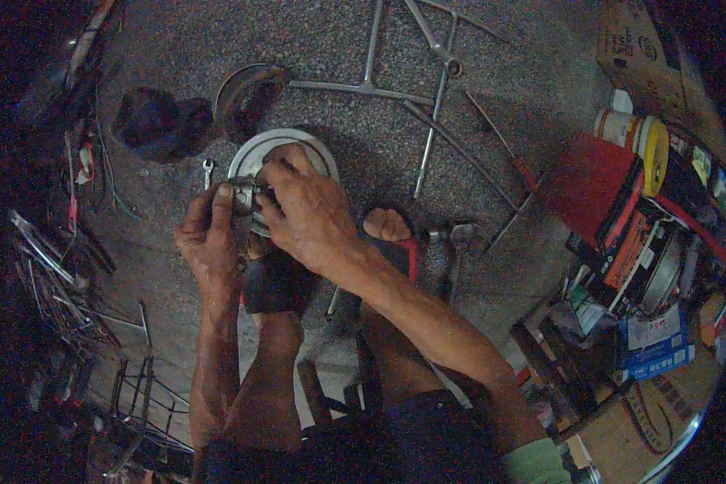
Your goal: The person assembles a mechanical component, likely a brake assembly, by hand. They insert a metal clip into a circular housing, use a hammer to secure it, and then tighten a bolt with a wrench.
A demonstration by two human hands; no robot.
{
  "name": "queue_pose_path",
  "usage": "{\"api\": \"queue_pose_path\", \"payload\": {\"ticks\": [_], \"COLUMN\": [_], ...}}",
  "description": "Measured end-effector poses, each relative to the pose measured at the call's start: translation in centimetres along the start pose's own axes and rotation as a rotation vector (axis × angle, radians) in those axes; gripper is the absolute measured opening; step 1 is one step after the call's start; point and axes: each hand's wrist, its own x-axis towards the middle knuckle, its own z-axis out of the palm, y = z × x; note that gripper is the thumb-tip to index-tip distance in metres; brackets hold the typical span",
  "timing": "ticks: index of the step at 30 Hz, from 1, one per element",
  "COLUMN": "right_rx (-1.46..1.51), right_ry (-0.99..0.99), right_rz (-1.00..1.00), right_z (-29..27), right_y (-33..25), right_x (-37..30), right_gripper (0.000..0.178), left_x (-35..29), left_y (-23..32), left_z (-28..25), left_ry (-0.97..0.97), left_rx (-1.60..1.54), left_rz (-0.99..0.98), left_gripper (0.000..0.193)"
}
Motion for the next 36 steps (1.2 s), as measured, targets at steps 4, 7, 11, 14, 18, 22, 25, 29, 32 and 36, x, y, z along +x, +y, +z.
{"api": "queue_pose_path", "payload": {"ticks": [4, 7, 11, 14, 18, 22, 25, 29, 32, 36], "right_rx": [0.011, 0.015, 0.044, 0.045, 0.037, -0.102, -0.246, -0.151, -0.363, -0.171], "right_ry": [-0.031, -0.041, -0.027, 0.017, 0.054, -0.2, -0.533, -0.499, -0.466, -0.537], "right_rz": [-0.054, -0.066, -0.047, -0.064, 0.097, -0.042, -0.142, -0.278, -0.518, -0.489], "right_z": [-0.1, -0.1, -0.2, -0.4, -2.1, -3.6, -3.1, 1.9, 5.6, 5.2], "right_y": [0.2, 0.5, 0.5, 0.6, -0.8, -2.0, -1.8, 4.4, 10.7, 8.2], "right_x": [0.0, 0.1, 0.2, 0.5, -0.5, -4.4, -7.0, -11.3, -14.4, -12.8], "right_gripper": [0.019, 0.02, 0.02, 0.02, 0.022, 0.021, 0.016, 0.011, 0.021, 0.02], "left_x": [-0.1, 0.1, -0.1, -0.2, -0.2, -0.1, 0.4, 0.7, 0.6, -0.4], "left_y": [0.0, -0.2, 0.2, 0.1, 0.1, 0.3, -1.1, -2.2, -4.4, -5.2], "left_z": [0.1, 0.0, 0.2, 0.2, -0.3, -2.9, -4.7, -6.3, -7.8, -8.6], "left_ry": [0.006, 0.003, 0.001, -0.005, -0.014, 0.044, 0.137, 0.244, 0.203, 0.155], "left_rx": [-0.027, -0.012, -0.028, -0.077, -0.092, -0.128, -0.137, -0.151, -0.105, 0.077], "left_rz": [0.024, 0.028, -0.011, -0.035, -0.12, -0.261, -0.288, -0.306, -0.29, -0.191], "left_gripper": [0.016, 0.016, 0.018, 0.018, 0.027, 0.029, 0.027, 0.019, 0.019, 0.02]}}
